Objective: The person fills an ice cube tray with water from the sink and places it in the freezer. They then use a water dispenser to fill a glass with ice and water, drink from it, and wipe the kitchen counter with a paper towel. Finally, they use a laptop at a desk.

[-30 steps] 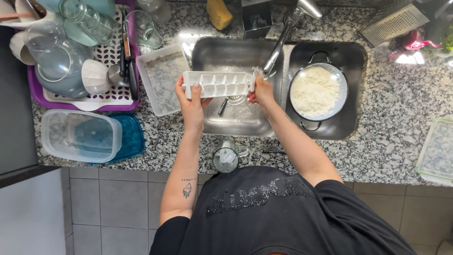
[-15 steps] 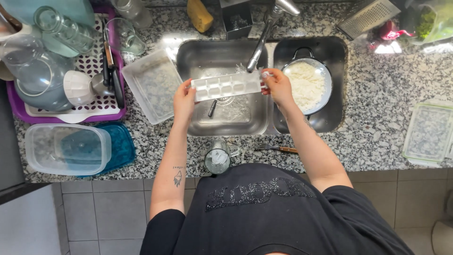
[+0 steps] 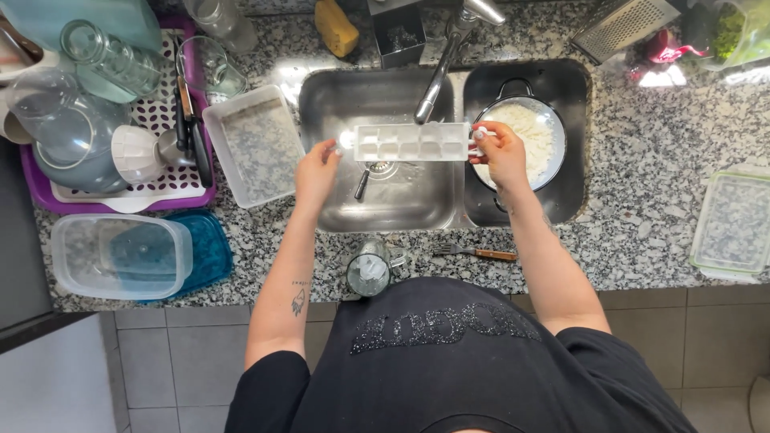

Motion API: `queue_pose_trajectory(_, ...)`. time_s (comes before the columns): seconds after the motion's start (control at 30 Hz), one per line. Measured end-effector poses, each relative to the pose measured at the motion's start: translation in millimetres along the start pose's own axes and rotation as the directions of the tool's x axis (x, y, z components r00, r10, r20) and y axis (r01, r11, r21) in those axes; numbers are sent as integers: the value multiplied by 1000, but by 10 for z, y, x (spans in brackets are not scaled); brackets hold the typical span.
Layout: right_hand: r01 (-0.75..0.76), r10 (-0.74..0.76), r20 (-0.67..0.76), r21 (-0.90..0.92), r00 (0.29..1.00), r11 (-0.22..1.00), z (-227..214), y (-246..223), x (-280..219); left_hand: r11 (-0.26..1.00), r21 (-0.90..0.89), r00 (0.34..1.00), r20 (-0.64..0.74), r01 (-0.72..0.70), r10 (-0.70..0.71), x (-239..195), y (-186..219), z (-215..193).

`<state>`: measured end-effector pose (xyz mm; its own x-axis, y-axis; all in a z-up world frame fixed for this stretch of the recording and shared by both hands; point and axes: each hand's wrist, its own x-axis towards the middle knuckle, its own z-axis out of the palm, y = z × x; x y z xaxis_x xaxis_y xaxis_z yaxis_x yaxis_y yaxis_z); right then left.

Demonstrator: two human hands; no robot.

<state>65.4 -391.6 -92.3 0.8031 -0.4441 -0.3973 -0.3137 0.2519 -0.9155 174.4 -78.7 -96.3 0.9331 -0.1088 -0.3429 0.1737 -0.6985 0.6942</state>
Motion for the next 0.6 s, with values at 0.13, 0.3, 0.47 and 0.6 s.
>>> queue_pose_trajectory(0.13,25,-26,-29,-30,999,999,-236,22,-40,979,-187,978,204,81,-42,0,171,232)
queue_pose_trajectory(0.3,64,-72,-125,-68,990,996,-558,-5,-98,893,-428,943,332,140,11,206,375,711)
queue_pose_trajectory(0.47,77,-77,-225,-10,971,997,-695,20,-48,924,-383,945,296,-15,138,293,655,810)
queue_pose_trajectory(0.6,52,-39,-203,58,978,997,-570,169,87,930,-365,957,255,-36,137,189,759,498)
